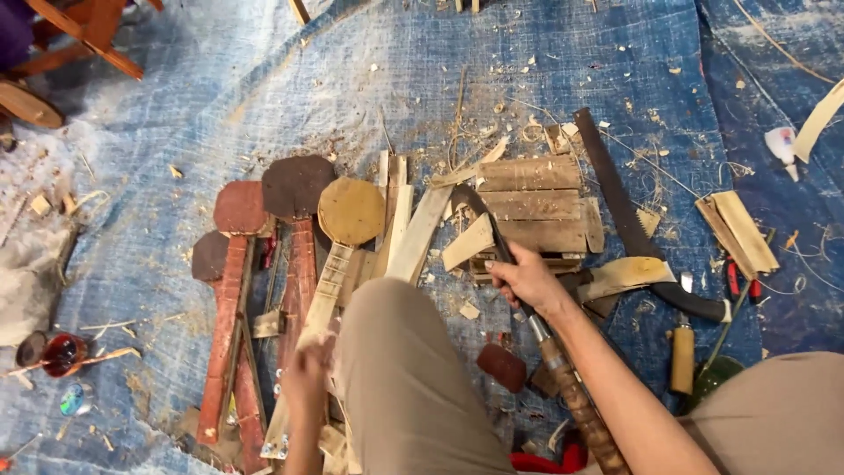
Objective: Shaving a piece of wood with a curved blade to shape it, surrounded by unfinished string instruments.
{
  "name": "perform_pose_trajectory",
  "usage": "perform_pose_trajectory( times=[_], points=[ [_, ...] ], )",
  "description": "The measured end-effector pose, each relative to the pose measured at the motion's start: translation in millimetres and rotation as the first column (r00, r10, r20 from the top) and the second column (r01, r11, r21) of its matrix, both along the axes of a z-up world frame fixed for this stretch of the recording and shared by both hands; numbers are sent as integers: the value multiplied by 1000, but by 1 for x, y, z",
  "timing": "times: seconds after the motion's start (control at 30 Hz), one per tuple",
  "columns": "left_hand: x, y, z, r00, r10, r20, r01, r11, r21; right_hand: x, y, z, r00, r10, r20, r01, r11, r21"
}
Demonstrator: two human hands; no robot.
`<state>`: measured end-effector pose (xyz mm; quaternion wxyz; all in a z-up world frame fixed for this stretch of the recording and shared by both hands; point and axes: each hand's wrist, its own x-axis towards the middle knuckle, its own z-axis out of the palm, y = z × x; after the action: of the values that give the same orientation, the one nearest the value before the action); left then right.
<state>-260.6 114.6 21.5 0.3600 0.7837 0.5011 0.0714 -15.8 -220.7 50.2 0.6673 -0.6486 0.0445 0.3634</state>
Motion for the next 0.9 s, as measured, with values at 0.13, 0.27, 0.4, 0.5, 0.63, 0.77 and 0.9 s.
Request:
perform_pose_trajectory(
  times=[0.13, 0.27, 0.4, 0.5, 0.63, 0.77, 0.9],
  points=[
    [100, -37, 105, 902, -75, 424, 58, 997, 52, -13, 15, 13, 993, 111, 36, -109, 992, -68],
    [175, -100, 100, 818, -412, 402, 491, 864, -114, -47, 10, 75, 916, 355, 187, -280, 899, -336],
    [183, -144, 89, 803, -580, 135, 596, 781, -189, -89, -13, 51, 885, 435, 165, -303, 808, -505],
    [176, -144, 80, 864, -400, 304, 497, 774, -393, -98, -12, 10, 928, 353, 119, -239, 810, -535],
    [202, -135, 58, 853, -452, 260, 521, 770, -368, -78, -10, -5, 930, 363, 55, -280, 798, -534],
    [215, -129, 65, 846, -427, 320, 530, 741, -412, -65, -5, 7, 979, 204, -16, -202, 954, -219],
    [219, -126, 61, 829, -363, 426, 543, 706, -456, -57, -5, 15, 989, 111, -100, -97, 985, 142]
  ],
)
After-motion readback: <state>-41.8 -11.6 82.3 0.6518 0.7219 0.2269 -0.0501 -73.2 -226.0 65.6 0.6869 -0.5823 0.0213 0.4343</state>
